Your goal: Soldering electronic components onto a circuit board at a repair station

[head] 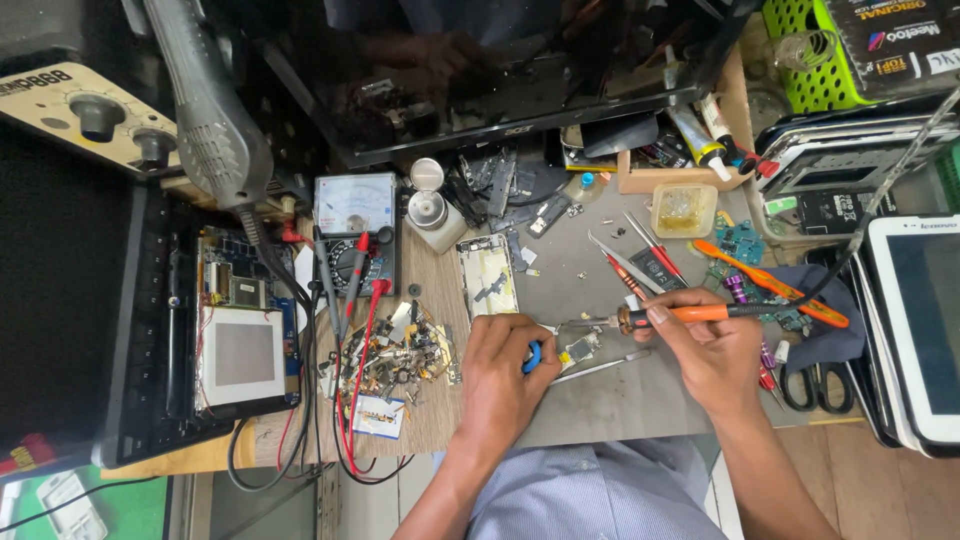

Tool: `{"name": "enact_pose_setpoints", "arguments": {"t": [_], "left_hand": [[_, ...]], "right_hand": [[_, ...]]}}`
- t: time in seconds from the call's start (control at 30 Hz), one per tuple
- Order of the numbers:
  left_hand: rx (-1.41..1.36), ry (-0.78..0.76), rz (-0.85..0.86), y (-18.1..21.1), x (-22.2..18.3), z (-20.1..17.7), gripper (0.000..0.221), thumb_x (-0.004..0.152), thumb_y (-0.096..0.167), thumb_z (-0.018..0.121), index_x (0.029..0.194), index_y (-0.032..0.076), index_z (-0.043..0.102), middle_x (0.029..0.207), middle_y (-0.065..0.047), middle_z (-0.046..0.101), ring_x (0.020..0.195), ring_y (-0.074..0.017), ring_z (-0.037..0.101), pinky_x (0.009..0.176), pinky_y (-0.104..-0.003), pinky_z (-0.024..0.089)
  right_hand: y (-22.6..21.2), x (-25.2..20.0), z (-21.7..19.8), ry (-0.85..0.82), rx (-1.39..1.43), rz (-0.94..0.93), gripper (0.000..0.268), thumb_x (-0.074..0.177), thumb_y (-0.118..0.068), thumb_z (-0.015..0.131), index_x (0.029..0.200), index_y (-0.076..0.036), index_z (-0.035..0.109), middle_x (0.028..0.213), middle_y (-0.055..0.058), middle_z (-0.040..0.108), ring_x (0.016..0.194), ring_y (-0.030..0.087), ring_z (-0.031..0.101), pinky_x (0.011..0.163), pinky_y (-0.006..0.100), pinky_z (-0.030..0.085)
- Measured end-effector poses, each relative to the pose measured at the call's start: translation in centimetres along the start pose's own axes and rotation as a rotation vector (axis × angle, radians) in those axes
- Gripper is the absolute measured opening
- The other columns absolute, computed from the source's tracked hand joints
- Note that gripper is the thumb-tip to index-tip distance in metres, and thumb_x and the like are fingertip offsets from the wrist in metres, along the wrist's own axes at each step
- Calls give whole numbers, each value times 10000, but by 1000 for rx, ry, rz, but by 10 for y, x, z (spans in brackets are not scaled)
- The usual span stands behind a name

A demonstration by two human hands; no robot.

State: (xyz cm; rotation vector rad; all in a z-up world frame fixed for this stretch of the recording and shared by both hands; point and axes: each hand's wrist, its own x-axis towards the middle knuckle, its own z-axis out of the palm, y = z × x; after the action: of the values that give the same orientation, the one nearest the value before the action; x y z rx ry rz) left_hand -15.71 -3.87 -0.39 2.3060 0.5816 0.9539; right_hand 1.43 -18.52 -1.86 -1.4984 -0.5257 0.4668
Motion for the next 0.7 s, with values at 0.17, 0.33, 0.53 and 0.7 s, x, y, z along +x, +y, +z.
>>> {"name": "enact_pose_setpoints", "arguments": {"t": [0.17, 0.33, 0.53, 0.7], "left_hand": [[3, -10, -3, 0, -1, 0, 74, 886, 54, 745, 924, 90, 692, 960, -31, 635, 861, -238, 544, 774, -334, 474], [14, 3, 1, 0, 0, 0, 80, 880, 45, 741, 920, 94, 692, 960, -35, 636, 848, -240, 543, 770, -332, 475], [20, 12, 6, 1, 1, 0, 93, 871, 33, 741, 920, 92, 689, 949, -35, 638, 860, -240, 555, 779, -332, 481], [15, 12, -1, 1, 1, 1, 84, 874, 37, 741, 925, 89, 698, 951, -36, 645, 847, -239, 557, 772, -331, 483]], "right_hand": [[-3, 0, 1, 1, -36, 20, 141, 945, -18, 683, 955, 121, 704, 994, 178, 711, 719, 324, 749, 670, 349, 650], [-3, 0, 1, -17, -51, -9, 138, 951, -23, 683, 974, 111, 707, 987, 174, 720, 700, 297, 743, 675, 336, 649], [3, -1, 0, -30, -4, -25, 120, 943, -5, 681, 970, 111, 697, 1009, 183, 702, 801, 286, 715, 694, 366, 705], [0, 0, 1, -30, -21, -37, 126, 944, -10, 681, 955, 115, 698, 1006, 192, 706, 783, 295, 720, 687, 366, 703]]}}
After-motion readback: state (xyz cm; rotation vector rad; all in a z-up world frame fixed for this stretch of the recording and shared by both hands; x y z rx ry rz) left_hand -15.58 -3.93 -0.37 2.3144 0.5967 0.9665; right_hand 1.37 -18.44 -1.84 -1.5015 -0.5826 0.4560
